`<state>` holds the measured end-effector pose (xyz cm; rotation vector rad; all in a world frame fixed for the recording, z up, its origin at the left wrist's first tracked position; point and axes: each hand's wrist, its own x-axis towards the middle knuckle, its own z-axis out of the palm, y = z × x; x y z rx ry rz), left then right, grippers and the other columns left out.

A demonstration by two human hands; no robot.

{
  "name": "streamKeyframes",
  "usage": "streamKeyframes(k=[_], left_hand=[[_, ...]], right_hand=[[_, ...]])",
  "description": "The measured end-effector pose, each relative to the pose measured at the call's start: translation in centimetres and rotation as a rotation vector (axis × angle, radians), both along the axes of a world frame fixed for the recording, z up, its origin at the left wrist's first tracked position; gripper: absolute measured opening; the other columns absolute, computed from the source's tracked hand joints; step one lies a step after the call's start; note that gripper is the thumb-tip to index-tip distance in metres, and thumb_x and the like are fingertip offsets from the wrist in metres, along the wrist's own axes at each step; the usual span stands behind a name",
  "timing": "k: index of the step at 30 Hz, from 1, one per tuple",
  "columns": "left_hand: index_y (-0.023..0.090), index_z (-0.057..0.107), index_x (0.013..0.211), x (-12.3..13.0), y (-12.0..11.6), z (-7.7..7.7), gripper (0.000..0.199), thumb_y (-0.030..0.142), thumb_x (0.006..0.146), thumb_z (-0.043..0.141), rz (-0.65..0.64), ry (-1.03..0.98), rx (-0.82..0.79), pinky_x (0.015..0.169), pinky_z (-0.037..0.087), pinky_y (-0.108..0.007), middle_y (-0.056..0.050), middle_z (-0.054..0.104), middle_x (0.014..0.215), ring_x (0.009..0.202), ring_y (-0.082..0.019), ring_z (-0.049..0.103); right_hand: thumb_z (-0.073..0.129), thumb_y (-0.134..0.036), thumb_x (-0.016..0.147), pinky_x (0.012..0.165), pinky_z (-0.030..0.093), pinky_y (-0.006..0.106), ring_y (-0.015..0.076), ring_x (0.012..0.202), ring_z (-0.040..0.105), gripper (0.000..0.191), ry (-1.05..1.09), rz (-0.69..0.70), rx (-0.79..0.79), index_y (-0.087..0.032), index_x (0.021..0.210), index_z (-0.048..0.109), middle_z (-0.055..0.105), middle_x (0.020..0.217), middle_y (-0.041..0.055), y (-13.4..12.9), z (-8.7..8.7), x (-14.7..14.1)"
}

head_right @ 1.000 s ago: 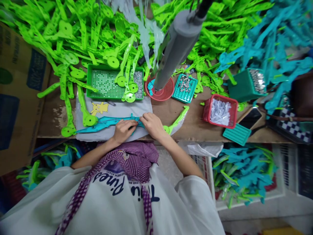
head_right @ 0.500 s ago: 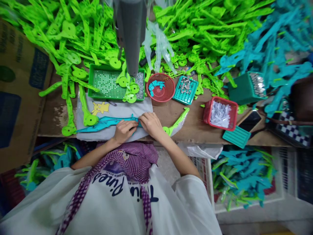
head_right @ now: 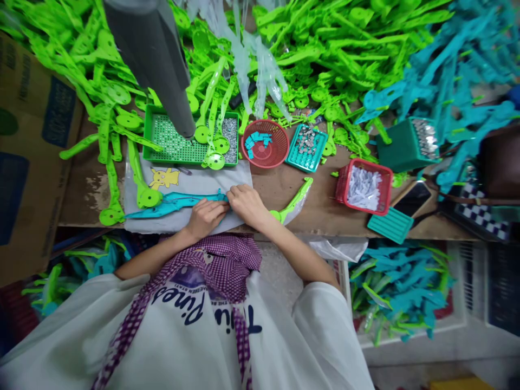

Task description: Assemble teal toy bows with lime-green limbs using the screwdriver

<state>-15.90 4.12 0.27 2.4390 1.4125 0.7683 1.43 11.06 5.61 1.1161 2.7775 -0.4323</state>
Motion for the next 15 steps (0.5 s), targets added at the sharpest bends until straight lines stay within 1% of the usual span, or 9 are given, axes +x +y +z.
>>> streamKeyframes(k=[2,3,6,8,10,13,15], left_hand=[[0.02,0.074,0.096,0.0,0.2,0.4,0.028,0.022,0.103,0.047,-0.015,0.024,-0.006,0.073,0.045,-0.034,-0.005,0.079,0.099,0.079,-0.017,0.069],[0.02,0.074,0.097,0.0,0.3,0.5,0.029,0.022,0.103,0.046,-0.025,0.031,-0.022,0.074,0.045,-0.034,-0.005,0.078,0.099,0.079,-0.017,0.068],[0.02,0.074,0.099,0.1,0.6,0.8,0.029,0.023,0.103,0.045,-0.057,0.035,-0.084,0.075,0.045,-0.034,-0.007,0.076,0.097,0.082,-0.018,0.066],[0.02,0.073,0.099,0.2,0.7,0.9,0.027,0.022,0.103,0.047,-0.076,0.021,-0.107,0.076,0.046,-0.034,-0.007,0.074,0.096,0.085,-0.019,0.064],[0.02,0.074,0.098,0.2,0.8,0.9,0.026,0.023,0.102,0.048,-0.058,0.006,-0.129,0.078,0.047,-0.034,-0.007,0.072,0.099,0.089,-0.02,0.061],[0.02,0.075,0.1,-0.1,1.1,1.4,0.027,0.026,0.102,0.049,-0.015,-0.003,-0.185,0.083,0.047,-0.037,-0.01,0.067,0.112,0.098,-0.022,0.059],[0.021,0.076,0.105,-0.6,1.4,2.0,0.027,0.028,0.101,0.051,-0.048,-0.008,-0.263,0.085,0.046,-0.038,-0.011,0.064,0.119,0.104,-0.024,0.057]], right_hand=[[0.048,-0.013,0.097,0.077,0.042,0.035,0.024,0.086,0.06,0.023,0.038,-0.037,-0.058,-0.011,0.097,0.071,0.07,0.092,0.0138,0.0,0.1,0.3],[0.048,-0.015,0.098,0.079,0.044,0.035,0.0235,0.088,0.061,0.023,0.1,-0.061,-0.105,-0.012,0.1,0.071,0.07,0.094,0.013,0.0,0.0,0.6],[0.051,-0.027,0.101,0.087,0.048,0.035,0.0222,0.097,0.064,0.024,0.369,-0.145,-0.258,-0.018,0.111,0.071,0.071,0.103,0.0095,-0.2,-0.6,1.9],[0.055,-0.033,0.099,0.09,0.049,0.037,0.0223,0.1,0.064,0.024,0.501,-0.206,-0.311,-0.02,0.112,0.071,0.071,0.105,0.0085,-0.4,-1.3,2.5],[0.059,-0.032,0.097,0.091,0.048,0.038,0.0226,0.099,0.063,0.02,0.562,-0.254,-0.328,-0.02,0.108,0.071,0.07,0.102,0.0082,-0.7,-1.9,2.7],[0.061,-0.026,0.095,0.089,0.047,0.038,0.0227,0.096,0.06,0.012,0.581,-0.288,-0.337,-0.02,0.099,0.07,0.068,0.098,0.0075,-0.9,-2.6,2.4],[0.061,-0.023,0.094,0.088,0.046,0.038,0.0232,0.096,0.058,0.009,0.565,-0.297,-0.329,-0.02,0.097,0.069,0.066,0.098,0.0076,-0.9,-2.7,2.1]])
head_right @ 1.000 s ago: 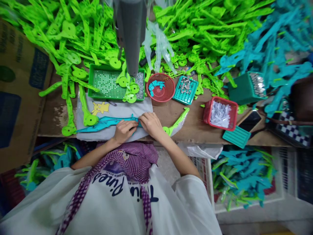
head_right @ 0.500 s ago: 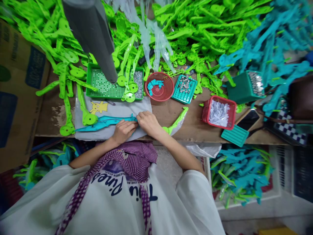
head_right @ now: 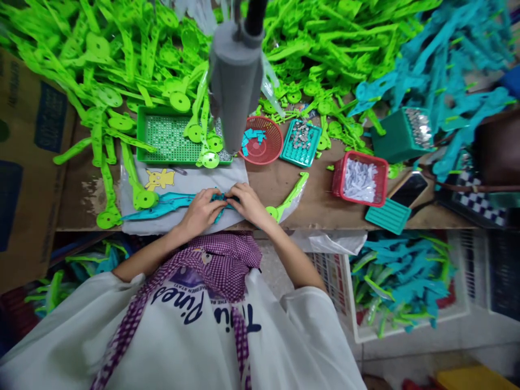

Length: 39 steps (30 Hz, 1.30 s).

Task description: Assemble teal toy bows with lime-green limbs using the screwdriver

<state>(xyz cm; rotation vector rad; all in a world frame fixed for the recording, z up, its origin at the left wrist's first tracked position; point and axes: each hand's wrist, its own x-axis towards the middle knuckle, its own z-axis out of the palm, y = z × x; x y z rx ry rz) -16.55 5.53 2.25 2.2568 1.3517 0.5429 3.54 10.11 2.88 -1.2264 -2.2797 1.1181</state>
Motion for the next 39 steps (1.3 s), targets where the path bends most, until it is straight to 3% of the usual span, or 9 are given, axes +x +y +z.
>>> streamKeyframes(k=[4,8,12,18,20,25,32,36,39], left_hand=[[0.027,0.076,0.11,-0.9,1.0,1.2,0.024,0.026,0.099,0.055,-0.072,-0.033,-0.183,0.087,0.042,-0.039,-0.006,0.068,0.117,0.104,-0.023,0.058],[0.026,0.078,0.093,-0.6,1.9,1.4,0.017,0.032,0.096,0.063,0.044,-0.04,-0.25,0.09,0.037,-0.041,-0.003,0.074,0.102,0.098,-0.023,0.06],[0.024,0.075,0.089,0.1,2.2,1.3,0.017,0.036,0.095,0.065,0.088,-0.021,-0.252,0.088,0.036,-0.04,-0.003,0.074,0.098,0.096,-0.023,0.06],[0.022,0.07,0.086,0.7,2.4,1.3,0.017,0.034,0.095,0.064,0.077,0.045,-0.202,0.083,0.038,-0.039,-0.004,0.071,0.093,0.095,-0.025,0.06],[0.021,0.068,0.086,0.8,2.4,1.2,0.015,0.032,0.095,0.064,0.054,0.076,-0.146,0.081,0.038,-0.038,-0.005,0.069,0.093,0.096,-0.025,0.06],[0.023,0.069,0.101,0.9,2.7,1.5,0.01,0.028,0.094,0.064,0.019,0.111,-0.044,0.083,0.038,-0.04,-0.008,0.065,0.111,0.103,-0.027,0.057],[0.023,0.071,0.089,0.5,4.1,1.6,0.011,0.028,0.094,0.063,-0.186,0.141,-0.002,0.091,0.035,-0.046,-0.007,0.067,0.124,0.108,-0.027,0.057],[0.024,0.07,0.095,0.4,4.3,1.3,0.008,0.028,0.094,0.063,-0.194,0.143,-0.008,0.094,0.038,-0.047,-0.008,0.061,0.135,0.11,-0.027,0.057],[0.023,0.064,0.111,0.4,5.0,1.3,0.023,0.028,0.089,0.069,-0.117,0.092,-0.148,0.091,0.042,-0.044,-0.01,0.055,0.135,0.111,-0.027,0.057]], right_hand=[[0.061,-0.021,0.093,0.087,0.044,0.037,0.0233,0.094,0.055,0.006,-0.005,-0.009,0.008,-0.021,0.094,0.067,0.063,0.096,0.007,-0.1,-0.2,-0.2],[0.06,-0.02,0.093,0.086,0.043,0.037,0.0228,0.092,0.053,0.006,0.018,-0.02,0.015,-0.021,0.091,0.066,0.063,0.093,0.0062,-0.3,-0.6,-0.4],[0.06,-0.021,0.093,0.087,0.044,0.037,0.0223,0.092,0.055,0.008,0.028,-0.031,0.019,-0.021,0.091,0.067,0.064,0.093,0.0061,-0.3,-0.7,-0.2],[0.055,-0.027,0.097,0.099,0.045,0.041,0.0222,0.108,0.06,0.025,0.091,0.115,-0.095,-0.022,0.117,0.069,0.067,0.112,0.0086,0.4,0.7,1.1],[0.057,-0.029,0.096,0.1,0.046,0.042,0.0224,0.107,0.061,0.023,0.085,0.1,-0.099,-0.021,0.114,0.07,0.067,0.11,0.0084,0.5,0.9,1.1],[0.061,-0.03,0.094,0.103,0.048,0.045,0.0221,0.111,0.062,0.02,0.191,-0.06,-0.076,-0.021,0.108,0.071,0.067,0.113,0.009,0.2,1.5,1.7],[0.052,-0.047,0.098,0.098,0.053,0.045,0.0204,0.106,0.066,0.03,0.627,-0.625,0.194,-0.027,0.114,0.068,0.068,0.109,0.0045,1.7,6.5,2.0],[0.049,-0.049,0.099,0.096,0.054,0.043,0.0205,0.104,0.066,0.032,0.608,-0.682,0.259,-0.027,0.113,0.067,0.068,0.107,0.0042,1.5,7.5,1.0],[0.055,-0.042,0.097,0.093,0.053,0.041,0.0215,0.1,0.065,0.021,0.388,-0.648,0.237,-0.026,0.102,0.069,0.07,0.101,0.0046,-1.4,6.1,1.5]])
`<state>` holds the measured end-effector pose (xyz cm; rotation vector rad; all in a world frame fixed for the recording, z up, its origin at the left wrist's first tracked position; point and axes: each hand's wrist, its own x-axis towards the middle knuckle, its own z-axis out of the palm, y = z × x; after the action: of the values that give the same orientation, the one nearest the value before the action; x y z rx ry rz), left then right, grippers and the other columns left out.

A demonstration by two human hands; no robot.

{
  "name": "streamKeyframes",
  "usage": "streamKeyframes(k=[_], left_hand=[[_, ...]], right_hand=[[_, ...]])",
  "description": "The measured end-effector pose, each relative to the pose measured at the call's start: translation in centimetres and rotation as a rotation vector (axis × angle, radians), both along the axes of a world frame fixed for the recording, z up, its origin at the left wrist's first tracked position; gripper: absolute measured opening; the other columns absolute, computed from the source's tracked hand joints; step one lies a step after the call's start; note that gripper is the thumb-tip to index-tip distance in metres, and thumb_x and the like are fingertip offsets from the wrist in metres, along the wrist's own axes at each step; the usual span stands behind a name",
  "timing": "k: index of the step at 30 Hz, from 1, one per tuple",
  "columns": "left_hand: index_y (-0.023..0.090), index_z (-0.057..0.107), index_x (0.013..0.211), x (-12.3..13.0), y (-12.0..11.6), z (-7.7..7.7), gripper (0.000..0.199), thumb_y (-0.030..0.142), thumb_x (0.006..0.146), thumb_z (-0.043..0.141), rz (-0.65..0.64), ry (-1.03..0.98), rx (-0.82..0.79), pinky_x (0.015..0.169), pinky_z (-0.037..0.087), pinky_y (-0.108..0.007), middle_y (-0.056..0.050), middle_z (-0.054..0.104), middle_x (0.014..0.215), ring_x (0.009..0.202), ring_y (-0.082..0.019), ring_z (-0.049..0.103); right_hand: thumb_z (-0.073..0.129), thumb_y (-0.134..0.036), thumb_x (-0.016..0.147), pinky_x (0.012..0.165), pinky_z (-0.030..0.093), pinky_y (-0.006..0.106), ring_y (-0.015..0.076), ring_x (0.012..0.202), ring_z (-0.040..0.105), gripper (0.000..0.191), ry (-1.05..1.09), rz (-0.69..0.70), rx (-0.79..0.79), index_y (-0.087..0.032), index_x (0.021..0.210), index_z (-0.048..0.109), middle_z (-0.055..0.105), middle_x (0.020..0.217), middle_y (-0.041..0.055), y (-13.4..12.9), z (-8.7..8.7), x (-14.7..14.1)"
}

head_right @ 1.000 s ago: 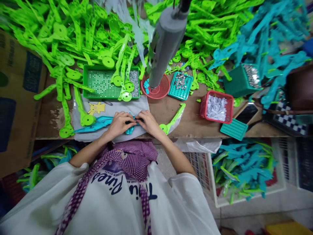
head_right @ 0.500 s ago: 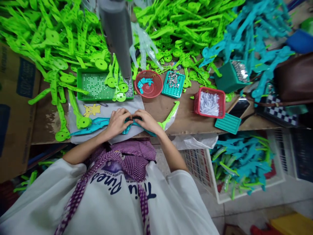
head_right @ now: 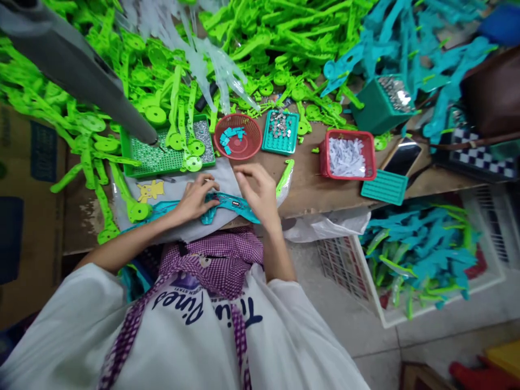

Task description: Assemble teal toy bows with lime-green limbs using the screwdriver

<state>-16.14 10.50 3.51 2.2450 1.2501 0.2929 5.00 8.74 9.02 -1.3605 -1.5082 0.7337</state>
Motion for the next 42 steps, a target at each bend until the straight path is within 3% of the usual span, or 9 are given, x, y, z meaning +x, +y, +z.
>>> streamKeyframes(k=[5,10,21,26,33,35,38,40,42], left_hand=[[0.025,0.062,0.117,0.2,0.8,-0.2,0.029,0.024,0.088,0.067,-0.054,-0.018,-0.099,0.094,0.042,-0.046,-0.01,0.053,0.13,0.119,-0.03,0.052],[0.027,0.07,0.109,0.3,0.3,-0.4,0.022,0.019,0.091,0.06,-0.122,-0.007,-0.002,0.099,0.037,-0.053,-0.009,0.045,0.143,0.127,-0.034,0.043],[0.026,0.076,0.09,0.9,1.2,-0.1,0.02,0.016,0.09,0.059,-0.204,-0.017,-0.053,0.102,0.032,-0.059,-0.007,0.049,0.144,0.134,-0.036,0.038],[0.028,0.077,0.087,0.9,1.1,-0.2,0.024,0.013,0.089,0.058,-0.233,-0.009,-0.04,0.104,0.029,-0.059,-0.005,0.053,0.142,0.136,-0.035,0.037],[0.028,0.073,0.099,0.2,-1.6,-0.4,0.021,0.021,0.098,0.053,-0.095,0.034,0.167,0.095,0.03,-0.056,-0.009,0.066,0.127,0.121,-0.032,0.052],[0.029,0.072,0.102,-0.1,-2.5,-0.6,0.027,0.02,0.1,0.047,-0.091,0.056,0.235,0.091,0.031,-0.054,-0.006,0.072,0.116,0.116,-0.03,0.055],[0.032,0.07,0.114,-0.1,-3.5,-0.9,0.039,0.016,0.102,0.036,-0.091,0.105,0.279,0.087,0.034,-0.053,-0.004,0.072,0.12,0.116,-0.03,0.057],[0.031,0.067,0.122,0.1,-4.1,-0.8,0.045,0.013,0.101,0.032,-0.088,0.138,0.261,0.086,0.035,-0.052,-0.006,0.069,0.128,0.117,-0.031,0.057],[0.029,0.062,0.133,0.3,-4.8,-0.5,0.053,0.007,0.097,0.03,-0.079,0.177,0.237,0.088,0.036,-0.053,-0.01,0.065,0.135,0.12,-0.031,0.056]], right_hand=[[0.056,-0.033,0.096,0.096,0.047,0.046,0.0268,0.109,0.062,0.018,-0.365,0.072,-0.153,-0.024,0.105,0.07,0.067,0.113,0.0099,-5.7,-4.4,0.5],[0.055,-0.03,0.096,0.1,0.04,0.048,0.0281,0.114,0.059,0.018,-0.456,0.071,-0.184,-0.025,0.108,0.067,0.065,0.116,0.0099,-7.0,-6.2,-0.3],[0.056,-0.03,0.096,0.094,0.036,0.042,0.0265,0.111,0.059,0.012,-0.483,0.124,-0.289,-0.023,0.1,0.065,0.064,0.111,0.0081,-5.7,-5.3,-0.1],[0.051,-0.029,0.099,0.097,0.035,0.043,0.0257,0.114,0.059,0.019,-0.581,0.239,-0.215,-0.023,0.106,0.067,0.065,0.12,0.0101,-6.0,-5.4,0.6],[0.046,-0.032,0.102,0.107,0.037,0.049,0.0264,0.119,0.059,0.028,-0.745,0.309,-0.113,-0.022,0.116,0.068,0.068,0.125,0.0134,-6.8,-5.8,0.6],[0.048,-0.03,0.101,0.106,0.04,0.05,0.0269,0.118,0.06,0.027,-0.748,0.348,-0.117,-0.021,0.116,0.068,0.068,0.125,0.0144,-6.6,-5.3,0.5],[0.054,-0.032,0.099,0.097,0.05,0.049,0.0268,0.112,0.064,0.022,-0.652,0.443,-0.057,-0.023,0.112,0.07,0.07,0.122,0.0126,-5.6,-3.2,1.8],[0.058,-0.034,0.097,0.092,0.054,0.046,0.0251,0.106,0.066,0.018,-0.474,0.357,0.041,-0.027,0.109,0.07,0.072,0.115,0.0096,-3.7,-1.4,4.1],[0.057,-0.038,0.097,0.096,0.053,0.046,0.0231,0.107,0.066,0.018,-0.205,0.03,0.126,-0.03,0.107,0.069,0.072,0.109,0.0069,0.0,-0.2,7.6]])
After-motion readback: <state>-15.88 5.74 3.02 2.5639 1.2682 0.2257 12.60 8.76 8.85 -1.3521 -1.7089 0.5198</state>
